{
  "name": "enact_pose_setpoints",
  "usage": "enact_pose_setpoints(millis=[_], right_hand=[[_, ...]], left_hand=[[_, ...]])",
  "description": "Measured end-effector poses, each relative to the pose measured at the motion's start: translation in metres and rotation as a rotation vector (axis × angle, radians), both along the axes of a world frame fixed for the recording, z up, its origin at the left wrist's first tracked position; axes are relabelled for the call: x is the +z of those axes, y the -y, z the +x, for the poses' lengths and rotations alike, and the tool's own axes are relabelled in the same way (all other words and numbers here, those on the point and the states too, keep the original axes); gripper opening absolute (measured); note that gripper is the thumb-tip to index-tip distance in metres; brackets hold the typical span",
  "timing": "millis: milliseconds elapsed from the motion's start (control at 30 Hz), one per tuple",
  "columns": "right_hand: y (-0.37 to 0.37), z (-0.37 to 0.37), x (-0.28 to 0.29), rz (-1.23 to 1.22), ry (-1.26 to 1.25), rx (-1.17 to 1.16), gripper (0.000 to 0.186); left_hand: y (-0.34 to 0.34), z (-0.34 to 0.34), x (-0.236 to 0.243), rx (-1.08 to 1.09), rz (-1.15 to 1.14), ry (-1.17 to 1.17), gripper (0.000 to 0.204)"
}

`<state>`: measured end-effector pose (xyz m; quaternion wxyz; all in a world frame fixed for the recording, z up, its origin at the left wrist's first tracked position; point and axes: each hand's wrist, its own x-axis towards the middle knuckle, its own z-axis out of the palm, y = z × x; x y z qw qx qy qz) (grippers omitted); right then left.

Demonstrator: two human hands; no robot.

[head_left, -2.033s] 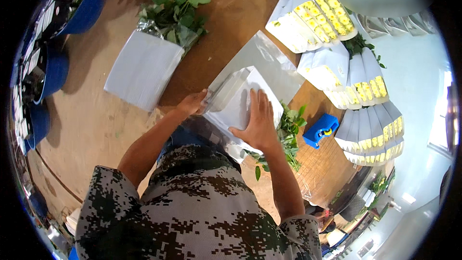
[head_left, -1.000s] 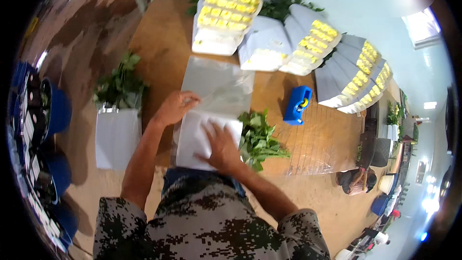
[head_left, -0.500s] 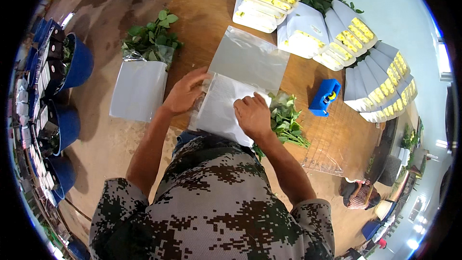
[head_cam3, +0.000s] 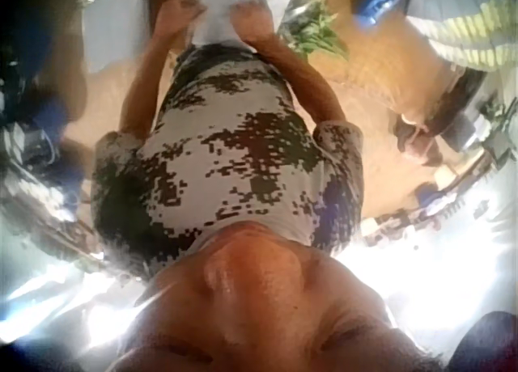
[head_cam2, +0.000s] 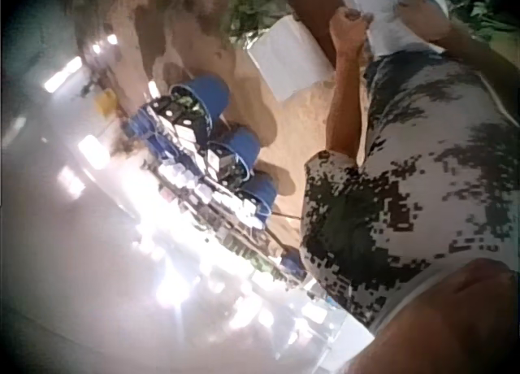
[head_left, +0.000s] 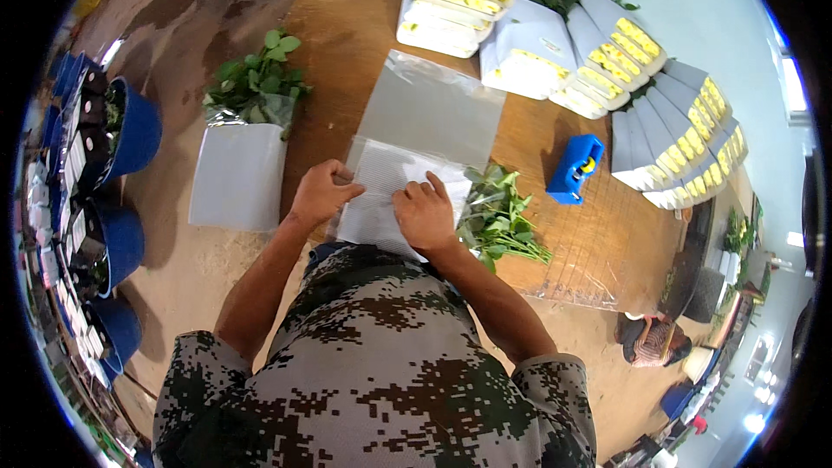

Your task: The person wraps bunches of green leafy stems in white paper and clear plastic film on a wooden table. They repeatedly fold the paper around the stems, secure the wrap, and place the finished bundles aside.

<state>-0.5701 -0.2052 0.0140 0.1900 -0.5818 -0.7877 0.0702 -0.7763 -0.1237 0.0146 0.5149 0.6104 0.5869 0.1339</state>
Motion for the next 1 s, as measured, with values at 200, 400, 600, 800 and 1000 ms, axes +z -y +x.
enact_pose_setpoints(millis=[200, 400, 600, 800, 1000], right_hand=[[0.005, 0.042, 0.01, 0.099, 0.073, -0.072, 0.016], [0.039, 0.131, 0.035, 0.294, 0.029, -0.283, 0.017], [0.096, 0.131, 0.009, 0.129, -0.003, -0.215, 0.018], [0.114, 0.133, -0.026, 0.061, 0.007, -0.208, 0.022], [0.117, 0.185, -0.017, 0.018, 0.018, -0.419, 0.016]], left_hand=[[-0.002, 0.004, 0.011, -0.035, 0.101, -0.092, 0.029], [-0.002, -0.004, -0.006, -0.046, 0.079, 0.023, 0.025], [-0.002, -0.002, 0.001, -0.001, -0.029, 0.085, 0.025], [-0.006, -0.003, -0.005, -0.003, -0.074, 0.138, 0.025], [-0.005, -0.009, -0.006, -0.025, -0.054, 0.064, 0.027]])
